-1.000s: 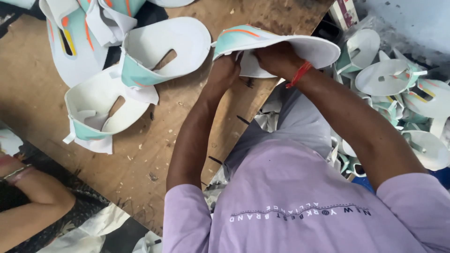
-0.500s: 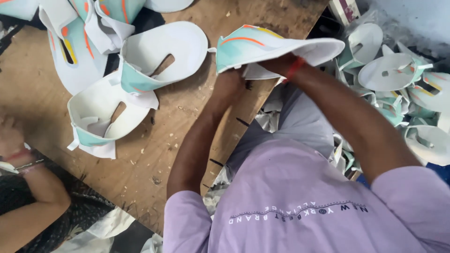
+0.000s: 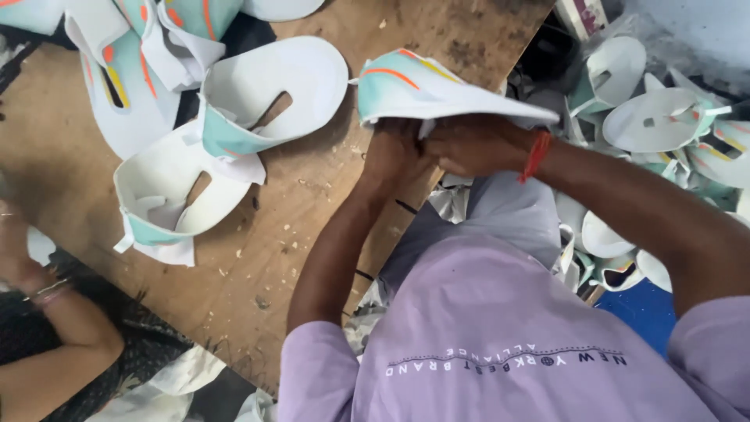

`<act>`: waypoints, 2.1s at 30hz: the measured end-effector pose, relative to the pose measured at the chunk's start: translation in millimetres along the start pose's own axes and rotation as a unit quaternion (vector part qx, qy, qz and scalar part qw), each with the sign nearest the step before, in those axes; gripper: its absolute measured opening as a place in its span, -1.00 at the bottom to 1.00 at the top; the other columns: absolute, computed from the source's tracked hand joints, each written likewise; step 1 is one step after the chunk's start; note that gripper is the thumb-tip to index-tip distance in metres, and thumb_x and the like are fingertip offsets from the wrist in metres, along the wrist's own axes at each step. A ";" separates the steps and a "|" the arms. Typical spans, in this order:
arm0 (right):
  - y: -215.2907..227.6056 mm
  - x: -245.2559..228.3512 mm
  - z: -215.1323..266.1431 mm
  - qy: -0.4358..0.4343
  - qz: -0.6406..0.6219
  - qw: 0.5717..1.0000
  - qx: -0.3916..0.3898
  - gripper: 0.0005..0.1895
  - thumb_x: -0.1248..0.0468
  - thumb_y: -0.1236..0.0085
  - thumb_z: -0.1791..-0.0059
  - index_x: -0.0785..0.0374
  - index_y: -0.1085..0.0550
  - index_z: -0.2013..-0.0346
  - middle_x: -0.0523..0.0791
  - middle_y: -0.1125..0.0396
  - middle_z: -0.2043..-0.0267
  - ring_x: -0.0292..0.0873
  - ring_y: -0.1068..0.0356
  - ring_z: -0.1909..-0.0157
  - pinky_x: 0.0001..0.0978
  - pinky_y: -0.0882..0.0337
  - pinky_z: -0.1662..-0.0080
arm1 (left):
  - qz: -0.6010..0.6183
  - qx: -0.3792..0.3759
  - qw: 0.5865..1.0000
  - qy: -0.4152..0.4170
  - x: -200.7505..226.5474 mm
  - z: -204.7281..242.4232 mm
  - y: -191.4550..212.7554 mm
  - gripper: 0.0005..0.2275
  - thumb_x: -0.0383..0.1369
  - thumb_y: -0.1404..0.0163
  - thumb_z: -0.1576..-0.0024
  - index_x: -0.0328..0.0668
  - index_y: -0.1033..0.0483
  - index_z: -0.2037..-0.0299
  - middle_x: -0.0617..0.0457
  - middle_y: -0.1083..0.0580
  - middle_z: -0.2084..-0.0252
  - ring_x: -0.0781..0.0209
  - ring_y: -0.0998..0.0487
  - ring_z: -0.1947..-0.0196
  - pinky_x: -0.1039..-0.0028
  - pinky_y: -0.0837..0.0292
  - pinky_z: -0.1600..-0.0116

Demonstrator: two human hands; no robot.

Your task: The recorder is inserting white lining material into the toe area of shoe upper components at a workbench.

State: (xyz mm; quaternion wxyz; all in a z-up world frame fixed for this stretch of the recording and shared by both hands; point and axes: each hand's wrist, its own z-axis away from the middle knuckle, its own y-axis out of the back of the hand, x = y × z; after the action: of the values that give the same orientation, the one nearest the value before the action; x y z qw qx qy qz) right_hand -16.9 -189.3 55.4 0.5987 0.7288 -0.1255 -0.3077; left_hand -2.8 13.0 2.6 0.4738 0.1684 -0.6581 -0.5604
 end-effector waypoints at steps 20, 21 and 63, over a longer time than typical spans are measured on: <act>-65.4 -17.3 -39.5 -0.087 -0.004 0.980 0.179 -0.62 0.32 -0.06 -0.01 0.28 -0.40 -0.14 0.05 -0.34 -0.20 0.14 -0.31 -0.30 -0.06 -0.29 -0.34 | -0.256 0.252 0.927 -0.107 21.0 27.7 76.8 -0.35 -0.41 -0.20 -0.18 -0.12 -0.18 -0.48 -0.18 -0.27 -0.32 -0.06 -0.36 -0.25 0.15 -0.43 -0.17; -69.7 -27.6 -33.0 -0.084 -0.008 0.981 0.176 -0.62 0.32 -0.06 -0.01 0.28 -0.40 -0.14 0.05 -0.34 -0.20 0.14 -0.31 -0.30 -0.06 -0.29 -0.34 | -0.256 0.249 0.928 -0.102 20.6 28.2 85.6 -0.35 -0.41 -0.20 -0.18 -0.12 -0.18 -0.48 -0.18 -0.27 -0.32 -0.06 -0.36 -0.25 0.15 -0.43 -0.17; 64.3 -47.0 54.4 -0.141 -0.267 0.904 0.302 -0.47 0.23 -0.13 -0.12 0.26 -0.33 -0.39 0.06 -0.28 -0.38 -0.02 -0.36 -0.35 -0.35 -0.37 -0.30 | 0.384 0.391 0.817 0.179 -38.2 88.3 32.9 -0.76 -0.42 0.15 -0.35 -0.38 -0.47 -0.12 -0.15 -0.57 0.08 0.08 -0.62 0.12 0.34 -0.59 0.02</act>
State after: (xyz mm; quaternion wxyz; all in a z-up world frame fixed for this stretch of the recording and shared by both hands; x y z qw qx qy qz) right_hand -74.2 -222.9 125.4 0.2215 0.8300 -0.0964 -0.5028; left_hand -45.5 103.2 22.3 0.6546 0.1705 -0.7364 0.0123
